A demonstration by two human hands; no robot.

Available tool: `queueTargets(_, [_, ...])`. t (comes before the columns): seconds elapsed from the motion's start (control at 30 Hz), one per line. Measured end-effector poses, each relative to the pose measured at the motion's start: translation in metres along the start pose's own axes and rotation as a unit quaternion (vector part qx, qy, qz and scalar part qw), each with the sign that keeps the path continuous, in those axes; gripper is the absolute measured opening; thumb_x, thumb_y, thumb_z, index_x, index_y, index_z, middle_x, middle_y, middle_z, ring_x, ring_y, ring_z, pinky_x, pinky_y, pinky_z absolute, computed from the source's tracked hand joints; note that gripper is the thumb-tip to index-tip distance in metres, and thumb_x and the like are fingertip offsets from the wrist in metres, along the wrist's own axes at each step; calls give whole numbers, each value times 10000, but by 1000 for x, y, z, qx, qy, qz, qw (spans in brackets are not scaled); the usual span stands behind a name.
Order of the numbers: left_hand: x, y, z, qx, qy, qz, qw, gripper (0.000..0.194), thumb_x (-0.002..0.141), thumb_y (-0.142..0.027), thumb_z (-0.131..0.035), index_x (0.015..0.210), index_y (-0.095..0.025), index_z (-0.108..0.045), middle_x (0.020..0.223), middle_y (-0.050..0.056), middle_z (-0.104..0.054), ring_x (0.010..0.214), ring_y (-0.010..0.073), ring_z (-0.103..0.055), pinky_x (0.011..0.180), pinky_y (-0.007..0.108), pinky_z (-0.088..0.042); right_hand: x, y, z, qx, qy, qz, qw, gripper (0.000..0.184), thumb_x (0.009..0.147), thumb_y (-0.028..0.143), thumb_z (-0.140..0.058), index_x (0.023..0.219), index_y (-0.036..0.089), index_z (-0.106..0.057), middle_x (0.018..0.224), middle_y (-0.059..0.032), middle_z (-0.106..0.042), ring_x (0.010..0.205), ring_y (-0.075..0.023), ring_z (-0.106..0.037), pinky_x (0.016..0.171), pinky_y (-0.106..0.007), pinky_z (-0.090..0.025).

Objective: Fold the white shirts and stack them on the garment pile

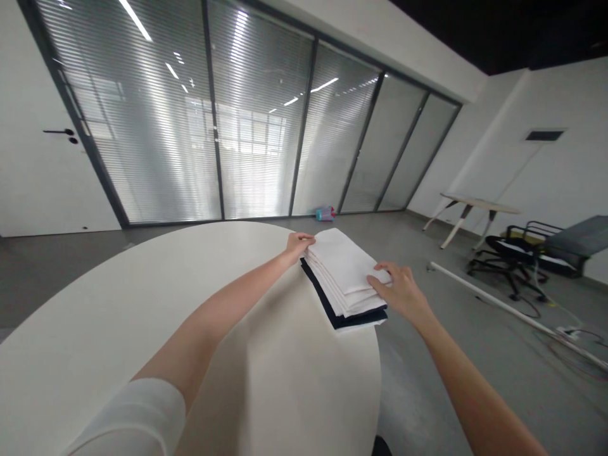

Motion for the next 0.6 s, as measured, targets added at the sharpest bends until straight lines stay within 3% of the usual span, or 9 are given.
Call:
queueTargets(0.1, [2, -6, 4, 54, 18, -36, 998, 71, 663, -188, -740, 731, -178, -755, 839, 70, -739, 928, 256, -659, 889, 371, -493, 12, 20, 16, -60, -22, 27, 998, 338, 833, 554, -568, 968, 277, -707, 1118, -116, -613, 1050, -353, -581, 890, -559, -455])
queueTargets(0.17, [4, -22, 1, 84, 35, -75, 993, 115, 701, -190, -727, 808, -186, -768, 987, 83, -745, 1059, 279, -634, 989, 386, -446, 32, 40, 25, -42, -32, 83, 995, 307, 887, 486, -524, 920, 252, -720, 1198, -113, -609, 1123, -345, -559, 953, -537, -436])
queueTargets(0.27, [0, -49, -15, 127, 87, -148, 977, 163, 807, -234, -665, 934, -226, -767, 1182, 52, -707, 1225, 260, -563, 1105, 363, -345, 64, 62, 19, -6, 6, 168, 986, 360, 954, 377, -429, 1171, 237, -681, 1372, -114, -552, 1265, -328, -496, 1051, -502, -393])
queueTargets(0.33, [-10, -57, -31, 219, 161, -206, 940, 240, 913, -307, -548, 1039, -241, -741, 1276, 38, -666, 1285, 243, -523, 1148, 380, -285, 75, 63, -1, -8, 73, 170, 983, 449, 975, 375, -381, 1356, 229, -569, 1470, -114, -480, 1352, -349, -419, 1102, -541, -334])
queueTargets(0.4, [-23, -53, -46, 343, 246, -241, 874, 349, 984, -352, -403, 1174, -250, -678, 1370, 30, -604, 1331, 232, -479, 1172, 434, -235, 74, 52, -28, 4, 151, 134, 979, 516, 992, 413, -317, 1443, 219, -474, 1512, -109, -434, 1384, -354, -388, 1119, -566, -310])
queueTargets(0.47, [-33, -44, -55, 427, 296, -242, 819, 404, 1008, -350, -319, 1293, -266, -593, 1441, 18, -539, 1361, 215, -441, 1179, 463, -212, 68, 37, -52, 41, 198, 99, 974, 562, 998, 453, -254, 1476, 208, -420, 1528, -106, -413, 1391, -333, -391, 1131, -557, -308])
queueTargets(0.53, [-39, -37, -59, 456, 318, -238, 797, 425, 1011, -335, -291, 1357, -283, -532, 1479, 5, -498, 1380, 197, -414, 1184, 458, -205, 64, 25, -64, 83, 203, 82, 972, 587, 993, 489, -239, 1485, 212, -397, 1543, -97, -393, 1407, -313, -374, 1150, -549, -286])
queueTargets(0.6, [-42, -36, -59, 454, 325, -239, 794, 424, 1011, -344, -286, 1350, -294, -536, 1479, 0, -496, 1395, 200, -391, 1192, 464, -186, 65, 20, -65, 125, 201, 83, 968, 585, 976, 513, -293, 1469, 223, -417, 1541, -81, -399, 1422, -300, -352, 1173, -538, -247])
Point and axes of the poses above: each hand's wrist, its own x-axis towards the middle knuckle, its own z-axis out of the back of the hand, y = z × x, the point moved 2 cm from there along x, towards the middle knuckle
